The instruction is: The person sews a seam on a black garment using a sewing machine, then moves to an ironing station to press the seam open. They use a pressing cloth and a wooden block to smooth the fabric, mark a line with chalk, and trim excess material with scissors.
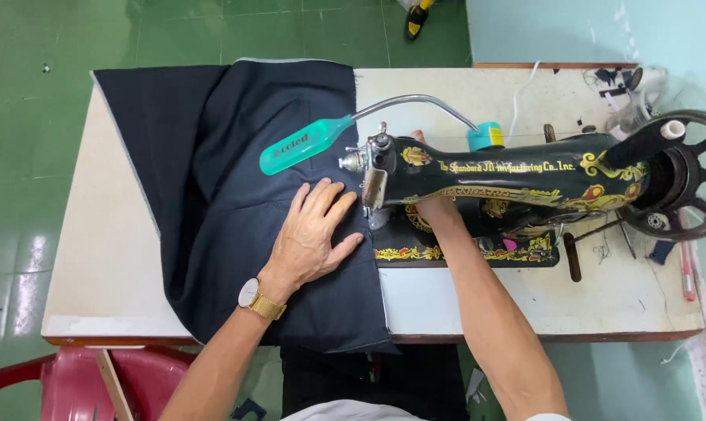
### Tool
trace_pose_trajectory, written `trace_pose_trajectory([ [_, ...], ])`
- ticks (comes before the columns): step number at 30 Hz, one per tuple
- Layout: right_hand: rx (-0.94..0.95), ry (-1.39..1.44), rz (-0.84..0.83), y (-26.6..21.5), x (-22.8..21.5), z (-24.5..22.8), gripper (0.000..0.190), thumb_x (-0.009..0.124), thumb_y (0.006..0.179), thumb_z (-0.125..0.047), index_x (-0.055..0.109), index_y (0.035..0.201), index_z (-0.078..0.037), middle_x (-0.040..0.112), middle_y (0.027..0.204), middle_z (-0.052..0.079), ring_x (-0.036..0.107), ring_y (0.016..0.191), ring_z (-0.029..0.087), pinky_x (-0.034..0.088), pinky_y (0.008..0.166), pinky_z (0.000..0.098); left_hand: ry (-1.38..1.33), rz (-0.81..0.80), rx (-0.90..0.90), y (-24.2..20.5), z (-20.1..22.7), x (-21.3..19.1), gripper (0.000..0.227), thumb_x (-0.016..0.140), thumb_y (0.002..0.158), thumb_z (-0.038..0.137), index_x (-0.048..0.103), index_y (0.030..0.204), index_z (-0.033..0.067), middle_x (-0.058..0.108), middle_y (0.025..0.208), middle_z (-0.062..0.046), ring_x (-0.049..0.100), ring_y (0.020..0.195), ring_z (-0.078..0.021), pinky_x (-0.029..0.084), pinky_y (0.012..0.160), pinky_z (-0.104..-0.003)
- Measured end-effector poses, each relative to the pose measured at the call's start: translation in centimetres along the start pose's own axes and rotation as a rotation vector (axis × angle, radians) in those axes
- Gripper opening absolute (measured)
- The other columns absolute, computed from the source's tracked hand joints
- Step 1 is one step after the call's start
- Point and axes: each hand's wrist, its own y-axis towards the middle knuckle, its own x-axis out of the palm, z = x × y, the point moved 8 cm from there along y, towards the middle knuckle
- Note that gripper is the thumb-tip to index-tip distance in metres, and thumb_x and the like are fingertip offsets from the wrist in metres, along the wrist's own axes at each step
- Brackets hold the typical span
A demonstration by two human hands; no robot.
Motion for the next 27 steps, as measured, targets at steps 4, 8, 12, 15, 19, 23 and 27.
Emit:
trace_pose_trajectory([
  [4, -0.107, -0.536, 0.069, -1.7, -0.7, -0.4, 0.055, 0.054, 0.099, -0.053, 0.033, 0.122, -0.008, 0.046, 0.116, 0.021, 0.055, 0.102, 0.041, 0.045, 0.092, 0.0527, 0.03, 0.031, -0.032, -2.6, -2.1, -1.8, 0.062, 0.067, 0.092, 0.051, 0.058, 0.142, 0.0156, 0.056, 0.143, -0.013, 0.046, 0.144, -0.0314, 0.026, 0.123, -0.054],
  [8, -0.299, -1.311, 0.161, -4.6, -0.8, 0.5, 0.038, 0.06, 0.098, -0.043, 0.04, 0.086, -0.013, 0.047, 0.082, 0.013, 0.055, 0.076, 0.035, 0.046, 0.072, 0.044, 0.071, 0.003, -0.068, -6.2, -4.8, -4.8, 0.066, 0.067, 0.09, 0.054, 0.056, 0.144, 0.0174, 0.056, 0.145, -0.012, 0.044, 0.145, -0.03, 0.023, 0.125, -0.054],
  [12, -0.572, -2.068, 0.278, -9.4, 0.3, 1.9, 0.053, 0.066, 0.097, -0.034, 0.047, 0.05, -0.017, 0.047, 0.049, 0.005, 0.056, 0.05, 0.029, 0.048, 0.051, 0.0352, 0.122, -0.049, -0.106, -9.6, -7.4, -7.2, 0.07, 0.067, 0.088, 0.056, 0.055, 0.146, 0.0188, 0.055, 0.147, -0.01, 0.044, 0.146, -0.0278, 0.021, 0.126, -0.054],
  [15, -0.614, -2.08, 0.196, -11.4, 3.0, 5.2, 0.051, 0.066, 0.095, -0.03, 0.044, 0.049, -0.022, 0.045, 0.048, -0.004, 0.053, 0.05, 0.016, 0.047, 0.053, 0.0237, 0.182, -0.021, -0.08, -10.6, -7.2, -7.6, 0.071, 0.067, 0.088, 0.057, 0.054, 0.147, 0.0193, 0.056, 0.146, -0.011, 0.045, 0.144, -0.0273, 0.023, 0.125, -0.053],
  [19, -0.648, -1.973, 0.153, -11.3, 7.2, 8.7, 0.036, 0.067, 0.095, -0.028, 0.063, 0.061, -0.019, 0.066, 0.071, -0.005, 0.066, 0.07, 0.016, 0.053, 0.067, 0.0279, 0.27, 0.026, -0.003, -9.7, -4.0, -7.0, 0.067, 0.066, 0.091, 0.052, 0.054, 0.147, 0.0187, 0.054, 0.146, -0.012, 0.045, 0.143, -0.0288, 0.026, 0.122, -0.054],
  [23, -0.581, -2.007, 0.156, -10.1, 7.9, 10.4, 0.015, 0.066, 0.094, -0.022, 0.074, 0.105, -0.015, 0.069, 0.108, 0.005, 0.066, 0.104, 0.025, 0.05, 0.089, 0.0371, 0.286, 0.09, 0.104, -9.0, -0.9, -4.3, 0.045, 0.06, 0.089, 0.029, 0.063, 0.132, 0.0154, 0.059, 0.131, -0.008, 0.055, 0.121, -0.0253, 0.042, 0.102, -0.042],
  [27, -0.484, -2.046, 0.15, -9.2, 7.5, 10.8, 0.024, 0.062, 0.096, -0.02, 0.073, 0.116, -0.012, 0.068, 0.117, 0.01, 0.064, 0.114, 0.028, 0.049, 0.096, 0.0398, 0.345, 0.135, 0.126, -9.1, -1.4, -2.7, 0.016, 0.059, 0.097, 0.026, 0.068, 0.104, 0.0145, 0.059, 0.097, -0.001, 0.056, 0.093, -0.0185, 0.045, 0.083, -0.035],
])
